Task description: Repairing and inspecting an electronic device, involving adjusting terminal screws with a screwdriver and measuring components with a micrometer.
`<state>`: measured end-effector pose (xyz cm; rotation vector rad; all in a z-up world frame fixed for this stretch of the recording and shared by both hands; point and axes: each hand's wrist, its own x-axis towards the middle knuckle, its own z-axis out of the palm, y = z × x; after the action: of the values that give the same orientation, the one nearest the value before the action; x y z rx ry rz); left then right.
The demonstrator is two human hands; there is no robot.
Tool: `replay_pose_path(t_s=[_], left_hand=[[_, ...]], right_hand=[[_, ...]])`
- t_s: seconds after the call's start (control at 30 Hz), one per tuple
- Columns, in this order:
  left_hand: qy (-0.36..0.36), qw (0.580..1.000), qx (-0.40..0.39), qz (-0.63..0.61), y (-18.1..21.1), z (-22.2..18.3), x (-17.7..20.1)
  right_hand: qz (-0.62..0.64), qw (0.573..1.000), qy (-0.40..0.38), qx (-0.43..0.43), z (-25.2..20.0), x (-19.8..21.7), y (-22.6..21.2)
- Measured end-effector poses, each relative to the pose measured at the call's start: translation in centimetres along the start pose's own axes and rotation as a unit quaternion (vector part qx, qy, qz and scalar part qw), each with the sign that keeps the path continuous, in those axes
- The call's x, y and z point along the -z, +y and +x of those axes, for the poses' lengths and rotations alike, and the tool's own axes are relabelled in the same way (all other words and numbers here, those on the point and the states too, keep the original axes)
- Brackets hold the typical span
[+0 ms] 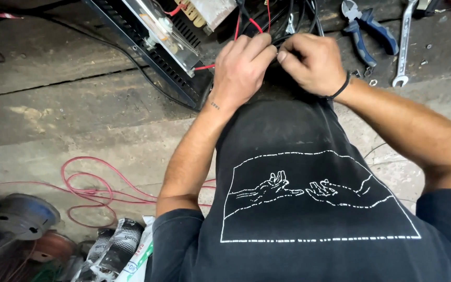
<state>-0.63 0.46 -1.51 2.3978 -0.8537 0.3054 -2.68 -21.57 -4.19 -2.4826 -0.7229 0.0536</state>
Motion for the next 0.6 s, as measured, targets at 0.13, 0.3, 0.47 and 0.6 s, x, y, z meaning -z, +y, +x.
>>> replay_pose_path(t_s=[0.13,0.3,0.47,0.6], left_hand=[[0.009,0.999,-0.022,0.041,0.1,0.4,0.4],[-0.008,1.0,-0.003,-0.001,0.0,0.0,0.2],[-0.024,0.998,0.036,-0.046,0.0,0.2,0.5],[-0.025,0.998,0.041,-0.04,0.1,0.4,0.5]], right_hand=[[0.531,0.712,-0.071,-0.454,1.8,0.0,-2.1],[0.513,0.739,-0.064,-0.432,0.4,1.4,-0.9],[-0.209,0.961,0.109,0.147,0.5,3.0,0.7],[-0.193,0.948,0.133,0.217,1.5,3.1,0.8]])
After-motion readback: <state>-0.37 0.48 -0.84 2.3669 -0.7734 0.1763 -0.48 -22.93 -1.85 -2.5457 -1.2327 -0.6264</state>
